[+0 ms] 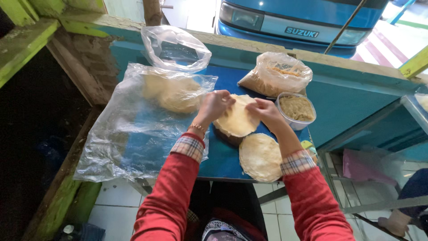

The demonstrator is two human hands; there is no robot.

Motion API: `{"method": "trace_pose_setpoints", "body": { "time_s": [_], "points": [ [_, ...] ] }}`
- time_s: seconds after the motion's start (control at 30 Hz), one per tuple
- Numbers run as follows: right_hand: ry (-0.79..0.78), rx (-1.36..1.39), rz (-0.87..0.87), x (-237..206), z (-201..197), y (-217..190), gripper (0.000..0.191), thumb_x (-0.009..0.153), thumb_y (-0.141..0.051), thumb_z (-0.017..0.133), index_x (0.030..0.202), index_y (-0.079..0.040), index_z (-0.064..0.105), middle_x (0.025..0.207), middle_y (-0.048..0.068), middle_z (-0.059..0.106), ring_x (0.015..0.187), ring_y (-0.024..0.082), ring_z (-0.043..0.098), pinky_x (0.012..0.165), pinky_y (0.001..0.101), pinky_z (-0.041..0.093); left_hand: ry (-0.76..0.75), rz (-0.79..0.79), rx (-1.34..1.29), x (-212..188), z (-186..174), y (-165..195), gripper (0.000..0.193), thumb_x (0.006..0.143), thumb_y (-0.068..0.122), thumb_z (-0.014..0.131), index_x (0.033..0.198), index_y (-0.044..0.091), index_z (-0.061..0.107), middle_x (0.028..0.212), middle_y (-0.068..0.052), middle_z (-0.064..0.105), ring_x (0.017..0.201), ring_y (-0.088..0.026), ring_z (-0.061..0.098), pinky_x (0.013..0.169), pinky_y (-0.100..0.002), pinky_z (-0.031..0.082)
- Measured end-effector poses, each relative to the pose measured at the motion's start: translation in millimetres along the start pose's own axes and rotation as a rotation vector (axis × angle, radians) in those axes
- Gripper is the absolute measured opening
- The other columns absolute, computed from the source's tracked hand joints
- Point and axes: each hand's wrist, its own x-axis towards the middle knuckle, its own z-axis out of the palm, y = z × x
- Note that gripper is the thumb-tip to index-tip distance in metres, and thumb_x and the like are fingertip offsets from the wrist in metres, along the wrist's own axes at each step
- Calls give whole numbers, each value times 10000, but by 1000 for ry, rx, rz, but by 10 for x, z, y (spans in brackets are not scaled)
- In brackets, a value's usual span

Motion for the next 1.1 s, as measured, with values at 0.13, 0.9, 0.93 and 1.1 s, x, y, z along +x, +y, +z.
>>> {"method": "trace_pose_setpoints", "body": {
  "time_s": [0.13, 0.9, 0.93, 1.1],
  "points": [
    [38, -133, 13, 177, 170, -29, 177, 977, -202, 698, 962, -31, 738, 816, -34, 681, 699, 35, 568, 595, 238, 467, 59, -137, 155, 63, 76, -153, 189, 831, 271, 754, 894, 94, 778, 786, -131, 772, 768, -262, 765, 761, -380, 583],
    [352, -792, -56, 188, 299, 72, 291, 848, -286, 783, 1028, -77, 690, 923, 110, 723, 818, 274, 708, 713, 422, 546, 299, -40, 318, -24, 138, -250, 243, 819, 164, 730, 1054, 102, 721, 1092, -118, 692, 1034, -315, 670, 898, -421, 538],
    [370, -802, -99, 181, 296, 93, 281, 855, -275, 778, 1028, -73, 689, 934, 118, 711, 817, 284, 700, 703, 427, 540, 345, 34, 349, -39, 152, -260, 303, 798, 146, 727, 1093, 83, 707, 1154, -137, 669, 1073, -338, 647, 911, -435, 530],
    [346, -785, -259, -46, 60, 89, 139, 917, -216, 723, 975, -90, 728, 995, 121, 679, 799, 284, 693, 745, 407, 547, -111, 202, 690, -229, 295, -117, 202, 865, 229, 678, 1029, 121, 727, 1194, -110, 650, 1158, -313, 619, 1009, -628, 393]
  ]
}}
